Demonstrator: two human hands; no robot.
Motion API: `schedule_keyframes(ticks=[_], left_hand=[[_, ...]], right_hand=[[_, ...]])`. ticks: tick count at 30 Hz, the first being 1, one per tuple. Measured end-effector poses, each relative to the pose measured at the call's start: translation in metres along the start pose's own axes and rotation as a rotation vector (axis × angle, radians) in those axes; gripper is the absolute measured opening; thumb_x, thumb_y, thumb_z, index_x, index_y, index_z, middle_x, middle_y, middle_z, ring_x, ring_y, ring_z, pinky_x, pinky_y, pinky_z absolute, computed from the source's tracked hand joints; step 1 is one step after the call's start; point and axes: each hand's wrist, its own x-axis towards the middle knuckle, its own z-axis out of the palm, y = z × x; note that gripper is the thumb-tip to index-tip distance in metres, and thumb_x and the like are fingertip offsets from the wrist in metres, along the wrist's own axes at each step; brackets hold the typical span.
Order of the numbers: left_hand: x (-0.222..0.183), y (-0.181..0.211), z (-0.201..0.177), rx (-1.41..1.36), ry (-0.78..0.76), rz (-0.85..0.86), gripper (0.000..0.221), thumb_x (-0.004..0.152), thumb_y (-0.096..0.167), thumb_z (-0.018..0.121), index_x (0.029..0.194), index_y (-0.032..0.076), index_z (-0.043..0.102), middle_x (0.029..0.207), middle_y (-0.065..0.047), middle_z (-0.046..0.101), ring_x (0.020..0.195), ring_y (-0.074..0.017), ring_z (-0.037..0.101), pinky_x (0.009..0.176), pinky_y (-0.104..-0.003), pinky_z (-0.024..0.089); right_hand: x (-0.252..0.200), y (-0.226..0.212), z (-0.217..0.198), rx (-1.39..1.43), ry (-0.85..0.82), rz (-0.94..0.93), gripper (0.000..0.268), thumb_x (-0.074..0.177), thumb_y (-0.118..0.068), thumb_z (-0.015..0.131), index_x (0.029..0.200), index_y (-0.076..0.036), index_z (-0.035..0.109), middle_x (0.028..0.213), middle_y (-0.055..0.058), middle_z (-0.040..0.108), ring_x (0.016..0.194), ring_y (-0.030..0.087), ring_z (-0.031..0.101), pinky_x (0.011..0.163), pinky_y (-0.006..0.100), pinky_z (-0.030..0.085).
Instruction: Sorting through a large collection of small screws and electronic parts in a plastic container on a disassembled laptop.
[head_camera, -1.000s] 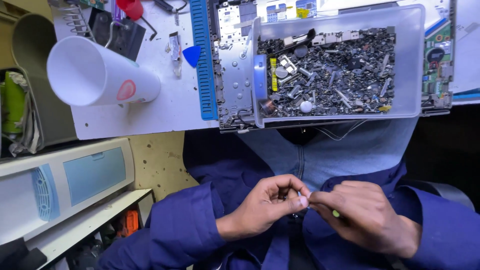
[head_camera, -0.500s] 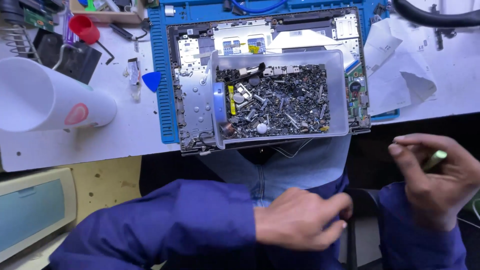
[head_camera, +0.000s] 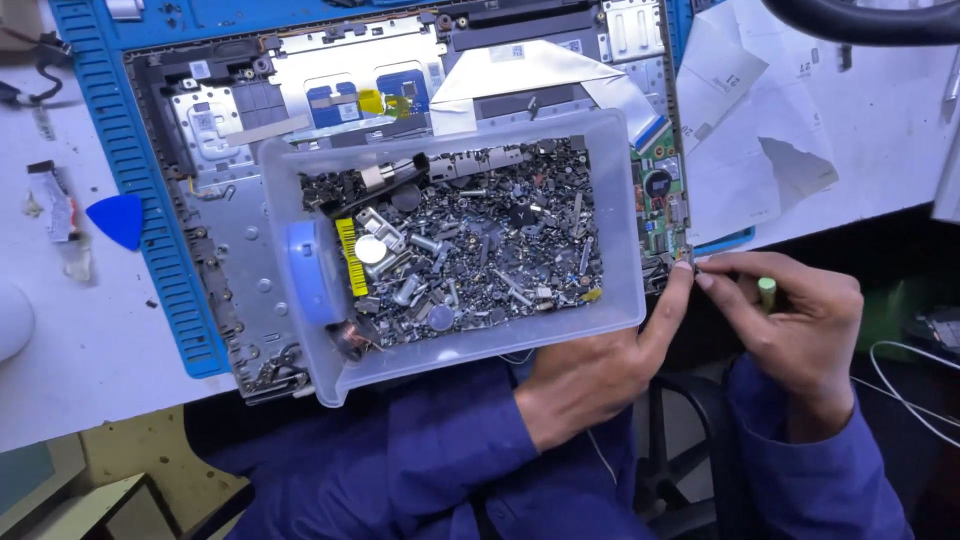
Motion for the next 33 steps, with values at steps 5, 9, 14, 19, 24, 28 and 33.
schedule_keyframes(ticks=[5,9,14,19,24,28,33], left_hand=[[0.001,-0.009,0.002,0.069,0.055,0.04,0.035,0.112,0.019,0.053,0.146,0.014,0.061,0.098,-0.004,0.072,0.075,-0.018,0.066,0.066,-0.034,0.054],[-0.005,-0.018,0.006,0.07,0.128,0.111,0.03,0.112,0.025,0.06,0.14,0.015,0.063,0.102,-0.002,0.072,0.079,-0.0172,0.071,0.071,-0.035,0.058],[-0.01,-0.022,0.006,0.108,0.113,0.108,0.032,0.112,0.031,0.061,0.143,0.022,0.061,0.113,-0.002,0.075,0.086,-0.0181,0.075,0.077,-0.038,0.062],[-0.007,-0.025,0.0,0.05,0.11,0.078,0.031,0.113,0.032,0.063,0.142,0.022,0.062,0.108,-0.001,0.075,0.087,-0.0207,0.075,0.082,-0.039,0.062],[-0.008,-0.026,0.0,0.012,0.111,0.066,0.031,0.113,0.03,0.063,0.143,0.022,0.062,0.108,-0.003,0.076,0.085,-0.0209,0.074,0.08,-0.039,0.061],[-0.011,-0.025,0.002,0.037,0.102,0.061,0.032,0.114,0.033,0.063,0.145,0.024,0.061,0.11,-0.002,0.076,0.082,-0.0201,0.072,0.077,-0.038,0.06],[-0.012,-0.024,0.002,0.064,0.056,0.103,0.034,0.115,0.031,0.057,0.148,0.022,0.058,0.11,0.001,0.072,0.086,-0.0194,0.071,0.083,-0.039,0.06]], right_hand=[[0.009,-0.005,0.002,-0.004,-0.021,0.001,0.01,0.093,0.006,0.08,0.102,0.006,0.076,0.101,0.017,0.076,0.078,0.013,0.067,0.066,0.021,0.047],[0.014,0.001,0.0,-0.025,-0.011,0.008,0.011,0.094,0.007,0.082,0.104,0.007,0.077,0.093,0.017,0.074,0.062,0.011,0.051,0.057,0.023,0.037],[0.019,-0.003,0.003,-0.027,-0.045,-0.004,0.013,0.093,0.006,0.082,0.105,0.008,0.077,0.098,0.018,0.076,0.067,0.012,0.059,0.058,0.022,0.041],[0.023,-0.012,0.001,-0.072,-0.063,-0.038,0.012,0.093,0.006,0.083,0.103,0.008,0.078,0.101,0.019,0.076,0.076,0.015,0.068,0.06,0.022,0.045],[0.024,-0.02,-0.003,-0.139,-0.103,-0.141,0.014,0.093,0.01,0.081,0.106,0.008,0.078,0.104,0.018,0.077,0.081,0.017,0.072,0.063,0.024,0.05],[0.018,-0.018,-0.007,-0.172,-0.105,-0.189,0.016,0.095,0.01,0.08,0.111,0.009,0.078,0.106,0.02,0.077,0.09,0.023,0.075,0.073,0.028,0.055],[0.006,-0.043,-0.03,-0.108,-0.081,0.075,0.019,0.103,0.007,0.064,0.119,0.013,0.073,0.102,0.024,0.072,0.075,0.021,0.06,0.068,0.027,0.041]])
